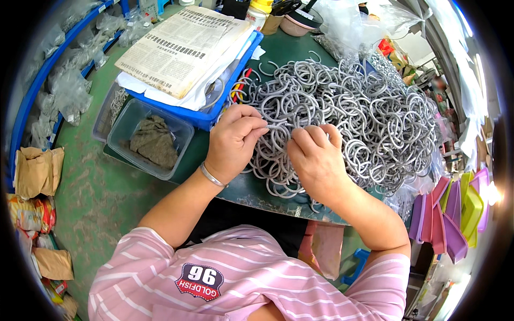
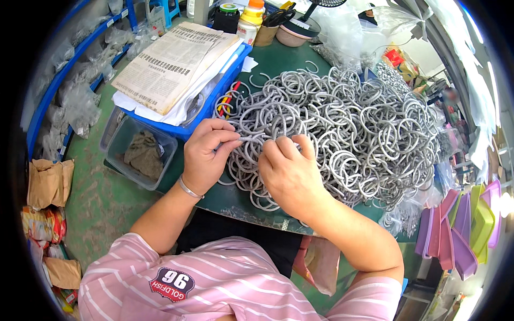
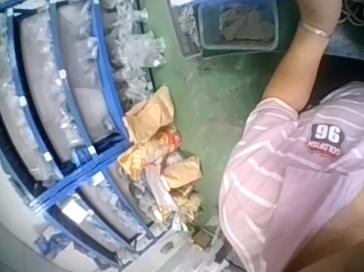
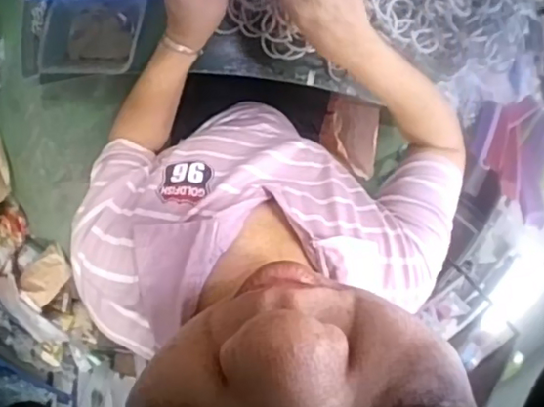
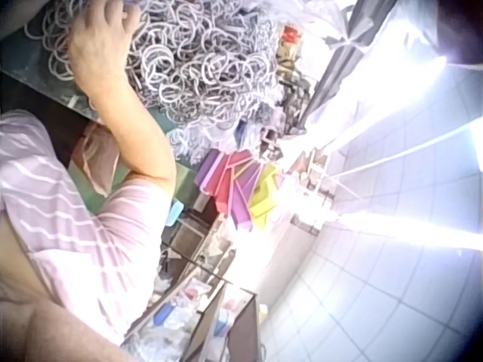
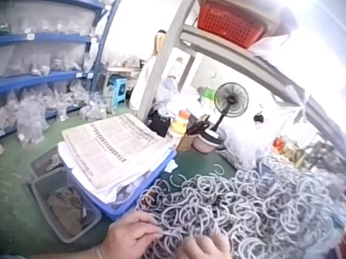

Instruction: The person picks up grey rubber bands from a large pile on a table, groups them into small bundles by hand, and places the bundles into a brown paper bag.

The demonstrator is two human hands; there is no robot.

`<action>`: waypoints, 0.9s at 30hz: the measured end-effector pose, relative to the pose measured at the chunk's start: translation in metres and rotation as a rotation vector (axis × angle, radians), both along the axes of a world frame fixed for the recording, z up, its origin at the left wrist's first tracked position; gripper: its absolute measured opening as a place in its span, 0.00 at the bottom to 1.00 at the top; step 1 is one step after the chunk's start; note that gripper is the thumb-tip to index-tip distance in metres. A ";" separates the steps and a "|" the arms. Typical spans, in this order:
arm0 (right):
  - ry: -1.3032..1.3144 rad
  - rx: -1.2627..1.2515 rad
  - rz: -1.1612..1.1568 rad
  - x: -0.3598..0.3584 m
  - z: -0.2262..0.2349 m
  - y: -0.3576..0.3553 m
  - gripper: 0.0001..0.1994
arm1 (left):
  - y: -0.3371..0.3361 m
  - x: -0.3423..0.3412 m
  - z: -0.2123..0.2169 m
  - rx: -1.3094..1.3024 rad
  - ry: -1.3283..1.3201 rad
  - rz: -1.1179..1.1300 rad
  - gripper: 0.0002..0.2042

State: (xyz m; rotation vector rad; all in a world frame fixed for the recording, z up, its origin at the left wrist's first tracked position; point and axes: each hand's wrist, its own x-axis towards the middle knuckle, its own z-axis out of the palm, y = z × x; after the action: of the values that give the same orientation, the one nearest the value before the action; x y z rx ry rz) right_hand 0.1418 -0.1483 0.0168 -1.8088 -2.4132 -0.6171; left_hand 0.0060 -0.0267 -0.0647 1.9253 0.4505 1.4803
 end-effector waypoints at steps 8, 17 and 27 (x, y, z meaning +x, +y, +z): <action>0.448 -0.153 0.186 0.043 0.025 0.014 0.10 | -0.006 0.004 0.007 0.007 0.038 -0.033 0.07; 0.587 -0.403 0.223 0.066 0.042 0.036 0.12 | -0.001 0.006 0.009 0.014 0.037 -0.057 0.07; 0.120 -0.251 0.184 0.055 0.055 0.039 0.11 | 0.005 0.001 0.005 0.006 0.023 -0.093 0.07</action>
State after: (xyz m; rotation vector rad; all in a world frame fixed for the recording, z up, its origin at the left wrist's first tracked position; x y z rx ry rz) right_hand 0.1971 -0.1096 0.0714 -1.6205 -2.6303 -0.1909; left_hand 0.0067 -0.0220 -0.0592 1.9434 0.3615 1.4026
